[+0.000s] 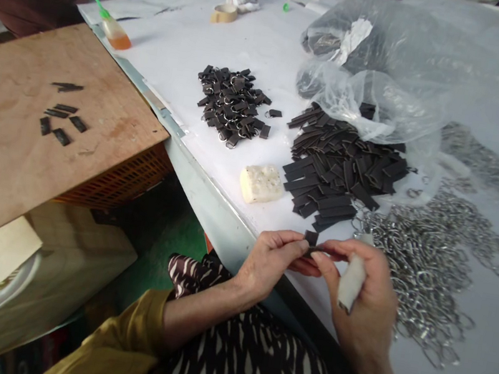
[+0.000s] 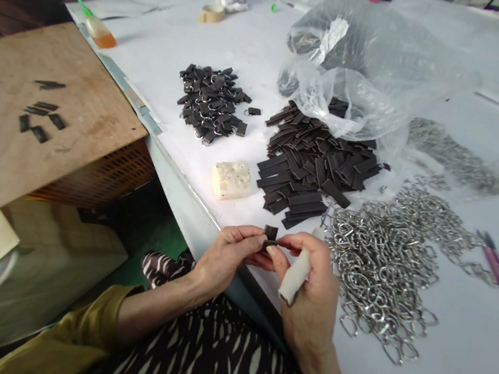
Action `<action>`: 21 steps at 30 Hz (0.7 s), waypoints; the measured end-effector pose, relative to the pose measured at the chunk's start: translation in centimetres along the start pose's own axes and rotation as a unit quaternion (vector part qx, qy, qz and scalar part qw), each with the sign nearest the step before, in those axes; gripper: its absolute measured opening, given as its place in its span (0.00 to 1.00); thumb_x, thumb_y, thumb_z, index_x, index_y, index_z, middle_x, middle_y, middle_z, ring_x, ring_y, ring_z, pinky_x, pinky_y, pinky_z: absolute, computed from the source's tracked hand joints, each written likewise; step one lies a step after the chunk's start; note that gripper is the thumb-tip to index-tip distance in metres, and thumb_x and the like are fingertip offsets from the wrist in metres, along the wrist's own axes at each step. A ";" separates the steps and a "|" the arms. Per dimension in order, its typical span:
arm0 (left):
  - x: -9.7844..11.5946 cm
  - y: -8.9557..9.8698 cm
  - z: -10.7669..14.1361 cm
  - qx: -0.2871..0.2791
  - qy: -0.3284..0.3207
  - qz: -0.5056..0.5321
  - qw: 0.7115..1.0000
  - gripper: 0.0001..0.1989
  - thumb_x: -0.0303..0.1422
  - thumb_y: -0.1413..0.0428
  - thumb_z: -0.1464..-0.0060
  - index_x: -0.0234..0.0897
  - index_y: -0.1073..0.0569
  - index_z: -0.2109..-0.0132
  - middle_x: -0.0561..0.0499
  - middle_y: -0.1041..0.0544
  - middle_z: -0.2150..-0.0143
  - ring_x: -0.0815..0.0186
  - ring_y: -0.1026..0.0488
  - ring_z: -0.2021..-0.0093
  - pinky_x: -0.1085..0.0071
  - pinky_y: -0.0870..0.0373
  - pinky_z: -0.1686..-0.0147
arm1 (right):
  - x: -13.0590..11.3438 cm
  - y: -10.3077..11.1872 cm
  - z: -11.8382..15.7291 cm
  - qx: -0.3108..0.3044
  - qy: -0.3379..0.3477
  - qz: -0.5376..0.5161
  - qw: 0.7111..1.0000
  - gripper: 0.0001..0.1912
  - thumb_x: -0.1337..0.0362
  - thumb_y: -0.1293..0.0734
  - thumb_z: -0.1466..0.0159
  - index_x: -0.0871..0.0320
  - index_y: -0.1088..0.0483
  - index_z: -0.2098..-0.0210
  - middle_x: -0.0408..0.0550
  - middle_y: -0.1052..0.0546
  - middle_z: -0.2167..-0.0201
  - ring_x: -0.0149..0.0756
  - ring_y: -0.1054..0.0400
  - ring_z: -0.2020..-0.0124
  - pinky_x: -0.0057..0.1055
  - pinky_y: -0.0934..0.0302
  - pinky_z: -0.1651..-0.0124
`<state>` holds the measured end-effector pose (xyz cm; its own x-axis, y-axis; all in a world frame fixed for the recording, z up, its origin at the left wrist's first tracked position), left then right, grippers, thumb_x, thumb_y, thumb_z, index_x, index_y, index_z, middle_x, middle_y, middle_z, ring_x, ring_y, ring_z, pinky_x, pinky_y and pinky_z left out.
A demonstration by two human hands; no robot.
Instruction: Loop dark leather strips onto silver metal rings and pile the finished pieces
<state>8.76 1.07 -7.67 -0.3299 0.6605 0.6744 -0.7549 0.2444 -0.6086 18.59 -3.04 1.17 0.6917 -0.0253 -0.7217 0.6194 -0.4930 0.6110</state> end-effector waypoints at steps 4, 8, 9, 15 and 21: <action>1.0 -0.7 0.6 -0.037 -0.039 -0.033 0.998 0.14 0.39 0.45 0.47 0.29 0.25 0.64 0.47 0.23 0.72 0.64 0.24 0.70 0.67 0.30 0.61 | 0.6 0.0 -0.3 -0.007 -0.043 -0.027 0.999 0.13 0.59 0.32 0.43 0.53 0.35 0.60 0.45 0.28 0.63 0.35 0.33 0.65 0.33 0.36 0.63; 1.1 -0.9 0.9 -0.037 -0.026 -0.029 0.999 0.13 0.32 0.40 0.53 0.29 0.25 0.60 0.47 0.23 0.70 0.65 0.25 0.69 0.69 0.31 0.60 | 0.9 -0.3 -0.4 -0.023 -0.058 -0.046 0.997 0.11 0.60 0.32 0.42 0.53 0.35 0.61 0.45 0.28 0.63 0.34 0.32 0.66 0.32 0.36 0.64; 1.1 -0.8 0.9 -0.030 -0.022 -0.033 0.999 0.13 0.31 0.40 0.54 0.28 0.24 0.60 0.48 0.23 0.71 0.66 0.26 0.70 0.70 0.31 0.60 | 1.0 -0.4 -0.4 -0.026 -0.062 -0.054 0.996 0.11 0.60 0.32 0.42 0.53 0.35 0.61 0.45 0.28 0.63 0.34 0.32 0.66 0.32 0.36 0.64; 1.0 -0.9 0.7 -0.035 -0.027 -0.052 0.998 0.10 0.31 0.43 0.51 0.28 0.24 0.63 0.48 0.25 0.74 0.67 0.26 0.72 0.71 0.31 0.63 | 1.6 -0.8 -0.2 -0.034 -0.102 -0.115 0.988 0.12 0.60 0.31 0.43 0.54 0.36 0.61 0.45 0.27 0.64 0.35 0.31 0.65 0.33 0.35 0.63; 1.0 -0.6 0.8 -0.017 -0.023 -0.062 0.998 0.09 0.31 0.44 0.50 0.28 0.25 0.64 0.47 0.24 0.71 0.66 0.26 0.71 0.72 0.31 0.65 | 1.2 -0.8 -0.3 -0.029 -0.096 -0.103 0.990 0.10 0.61 0.32 0.42 0.54 0.35 0.62 0.45 0.28 0.64 0.34 0.31 0.65 0.32 0.36 0.64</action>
<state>8.43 1.00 -6.25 -0.2614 0.5903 0.7637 -0.7726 0.3464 -0.5321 19.02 -2.46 -0.07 0.4686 -0.0968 -0.8781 0.7640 -0.4547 0.4578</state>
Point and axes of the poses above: each hand's wrist, its own z-axis away from the middle knuckle, its own y-axis out of the back of the hand, x = y × z, the point moved 10 cm from there along -z, towards the middle knuckle
